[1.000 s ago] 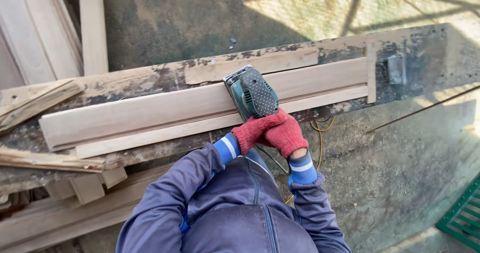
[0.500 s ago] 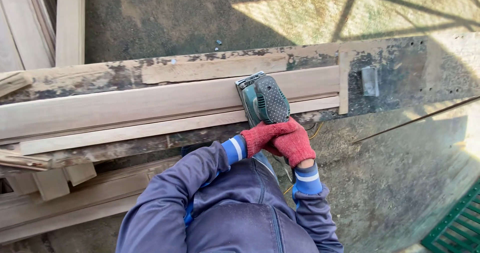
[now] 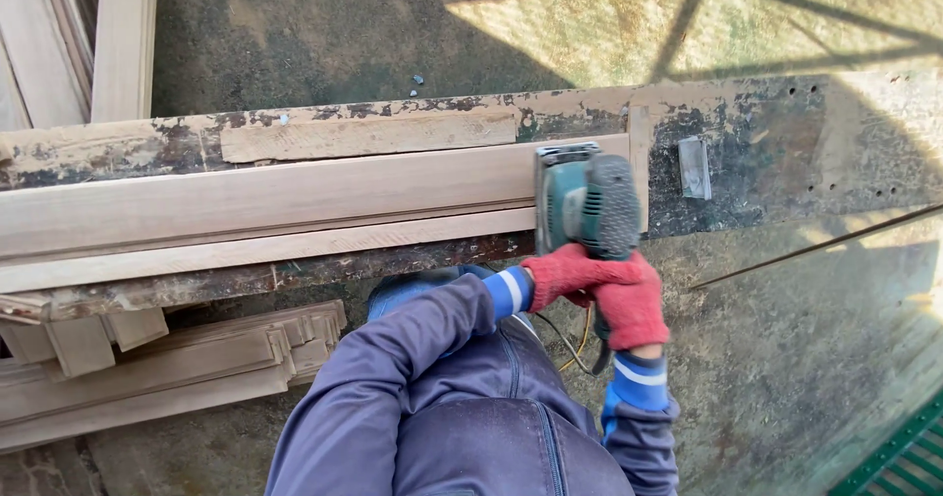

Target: Sanding a wooden plank using an orbital sander and manual sandpaper on a workbench.

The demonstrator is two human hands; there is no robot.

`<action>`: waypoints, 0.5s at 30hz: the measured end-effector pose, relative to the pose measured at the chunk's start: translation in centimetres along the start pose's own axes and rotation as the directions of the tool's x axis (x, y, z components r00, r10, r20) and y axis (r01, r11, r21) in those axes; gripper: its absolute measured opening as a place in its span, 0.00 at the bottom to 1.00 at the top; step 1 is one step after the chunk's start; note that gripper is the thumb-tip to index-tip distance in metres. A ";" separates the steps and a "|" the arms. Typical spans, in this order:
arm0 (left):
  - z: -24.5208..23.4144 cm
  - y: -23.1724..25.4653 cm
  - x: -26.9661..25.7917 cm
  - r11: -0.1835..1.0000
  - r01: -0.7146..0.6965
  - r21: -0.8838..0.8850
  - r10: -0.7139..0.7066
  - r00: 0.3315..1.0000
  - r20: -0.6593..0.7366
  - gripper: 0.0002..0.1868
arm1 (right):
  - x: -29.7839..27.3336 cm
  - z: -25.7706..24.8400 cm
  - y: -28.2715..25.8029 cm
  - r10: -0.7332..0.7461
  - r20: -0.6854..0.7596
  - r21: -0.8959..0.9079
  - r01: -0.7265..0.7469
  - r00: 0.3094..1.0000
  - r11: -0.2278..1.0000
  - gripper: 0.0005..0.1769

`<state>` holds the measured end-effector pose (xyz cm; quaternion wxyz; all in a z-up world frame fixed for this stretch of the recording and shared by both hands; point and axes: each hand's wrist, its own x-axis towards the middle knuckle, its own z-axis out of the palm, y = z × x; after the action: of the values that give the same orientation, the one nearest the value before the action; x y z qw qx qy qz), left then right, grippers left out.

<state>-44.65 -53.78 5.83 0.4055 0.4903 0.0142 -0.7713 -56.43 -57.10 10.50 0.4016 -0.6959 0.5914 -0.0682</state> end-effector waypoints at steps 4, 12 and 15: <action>-0.2 3.4 -3.5 0.920 -0.206 0.334 0.097 0.944 0.314 0.23 | 1.3 -3.9 1.8 0.184 -0.057 0.129 -0.176 0.981 0.976 0.13; -12.3 -2.0 -4.4 0.751 -0.323 0.575 0.505 0.843 -0.185 0.28 | 8.7 -12.7 6.0 0.395 -0.231 0.306 -0.319 0.889 0.897 0.15; -19.5 -4.7 -5.6 0.514 -0.482 0.709 0.856 0.341 -0.389 0.14 | 13.9 -15.9 9.9 0.327 -0.278 0.313 -0.237 0.903 0.920 0.15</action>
<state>-32.12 -39.01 -1.77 0.5218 0.7835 -0.2319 -0.2450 -69.08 -76.68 9.51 0.3958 -0.5196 0.7295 -0.2030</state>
